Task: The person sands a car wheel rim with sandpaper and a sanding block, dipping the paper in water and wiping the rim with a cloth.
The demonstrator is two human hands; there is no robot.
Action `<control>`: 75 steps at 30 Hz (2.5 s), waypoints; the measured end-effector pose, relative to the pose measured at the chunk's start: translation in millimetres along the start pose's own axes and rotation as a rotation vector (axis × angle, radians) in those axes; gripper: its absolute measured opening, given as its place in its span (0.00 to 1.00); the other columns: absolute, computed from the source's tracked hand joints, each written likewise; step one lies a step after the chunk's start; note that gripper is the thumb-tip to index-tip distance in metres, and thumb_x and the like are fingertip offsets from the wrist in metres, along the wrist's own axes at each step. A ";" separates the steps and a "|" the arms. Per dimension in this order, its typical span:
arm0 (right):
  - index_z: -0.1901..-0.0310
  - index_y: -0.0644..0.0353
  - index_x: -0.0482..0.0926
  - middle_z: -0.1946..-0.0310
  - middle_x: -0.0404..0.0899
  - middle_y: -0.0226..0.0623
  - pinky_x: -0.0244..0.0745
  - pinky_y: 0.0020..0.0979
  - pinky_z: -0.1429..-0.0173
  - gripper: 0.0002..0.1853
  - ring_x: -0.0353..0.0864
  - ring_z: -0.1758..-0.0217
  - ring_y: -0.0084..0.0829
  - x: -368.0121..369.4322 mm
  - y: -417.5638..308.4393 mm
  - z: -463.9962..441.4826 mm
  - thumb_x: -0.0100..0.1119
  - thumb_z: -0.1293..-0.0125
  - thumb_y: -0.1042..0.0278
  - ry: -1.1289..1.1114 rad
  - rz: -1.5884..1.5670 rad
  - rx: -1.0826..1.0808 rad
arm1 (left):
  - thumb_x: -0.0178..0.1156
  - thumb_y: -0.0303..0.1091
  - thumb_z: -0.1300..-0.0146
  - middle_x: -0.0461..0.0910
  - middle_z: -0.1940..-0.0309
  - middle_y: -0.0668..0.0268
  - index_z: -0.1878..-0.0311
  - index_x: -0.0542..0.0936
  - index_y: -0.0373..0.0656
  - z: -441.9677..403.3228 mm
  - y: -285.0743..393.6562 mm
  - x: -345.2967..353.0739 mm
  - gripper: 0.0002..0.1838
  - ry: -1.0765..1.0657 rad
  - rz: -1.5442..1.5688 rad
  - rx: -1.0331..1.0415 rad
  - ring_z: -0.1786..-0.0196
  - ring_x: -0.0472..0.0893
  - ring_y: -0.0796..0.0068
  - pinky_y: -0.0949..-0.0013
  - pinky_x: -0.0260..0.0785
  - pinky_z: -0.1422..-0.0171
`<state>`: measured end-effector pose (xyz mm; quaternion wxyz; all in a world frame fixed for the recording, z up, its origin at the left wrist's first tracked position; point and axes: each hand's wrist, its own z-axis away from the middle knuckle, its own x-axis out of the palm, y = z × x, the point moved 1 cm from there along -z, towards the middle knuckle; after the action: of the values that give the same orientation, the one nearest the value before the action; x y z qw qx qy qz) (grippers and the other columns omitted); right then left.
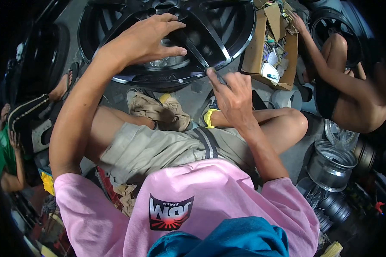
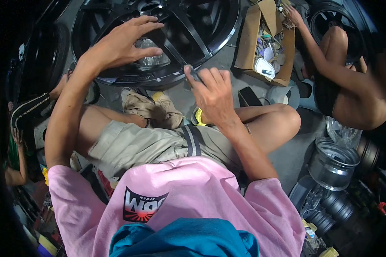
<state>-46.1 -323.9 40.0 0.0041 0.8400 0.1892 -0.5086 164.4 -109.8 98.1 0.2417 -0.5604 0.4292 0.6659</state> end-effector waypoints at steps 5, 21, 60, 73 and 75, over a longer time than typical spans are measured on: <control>0.33 0.54 0.87 0.65 0.68 0.30 0.65 0.39 0.51 0.30 0.73 0.59 0.34 -10.1 24.6 6.2 0.73 0.42 0.72 0.002 0.088 0.056 | 0.70 0.55 0.28 0.73 0.21 0.53 0.25 0.79 0.46 0.7 3.7 8.7 0.35 0.024 -0.037 0.037 0.20 0.73 0.49 0.51 0.67 0.15; 0.32 0.48 0.87 0.65 0.67 0.29 0.66 0.40 0.50 0.34 0.73 0.59 0.33 -13.3 24.3 -3.0 0.77 0.45 0.73 -0.053 0.091 0.041 | 0.69 0.44 0.27 0.77 0.27 0.55 0.29 0.81 0.45 -3.3 3.8 7.8 0.26 0.021 -0.003 0.107 0.24 0.76 0.51 0.52 0.69 0.18; 0.32 0.49 0.88 0.64 0.69 0.29 0.66 0.41 0.44 0.36 0.74 0.58 0.33 -16.3 5.5 2.5 0.75 0.48 0.74 -0.067 0.086 0.009 | 0.69 0.49 0.26 0.75 0.22 0.55 0.27 0.81 0.49 1.7 -4.1 8.5 0.29 0.007 0.003 0.056 0.20 0.73 0.50 0.51 0.67 0.16; 0.32 0.55 0.85 0.60 0.71 0.32 0.66 0.42 0.42 0.31 0.74 0.54 0.36 -10.4 -8.6 -22.3 0.71 0.40 0.74 -0.125 0.029 0.002 | 0.69 0.48 0.26 0.74 0.21 0.53 0.26 0.81 0.45 -2.0 -5.0 -1.2 0.30 -0.031 0.032 0.008 0.20 0.73 0.49 0.51 0.66 0.15; 0.33 0.55 0.86 0.59 0.72 0.32 0.66 0.41 0.43 0.28 0.75 0.53 0.35 0.4 -11.7 -44.8 0.70 0.37 0.73 -0.098 0.028 -0.003 | 0.68 0.48 0.26 0.74 0.21 0.53 0.26 0.81 0.44 -1.8 -2.6 -2.2 0.30 -0.032 0.016 -0.006 0.20 0.73 0.49 0.51 0.66 0.15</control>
<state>-11.5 -304.0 63.4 0.0219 0.8167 0.1776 -0.5487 168.0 -109.7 99.4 0.2414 -0.5469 0.4281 0.6778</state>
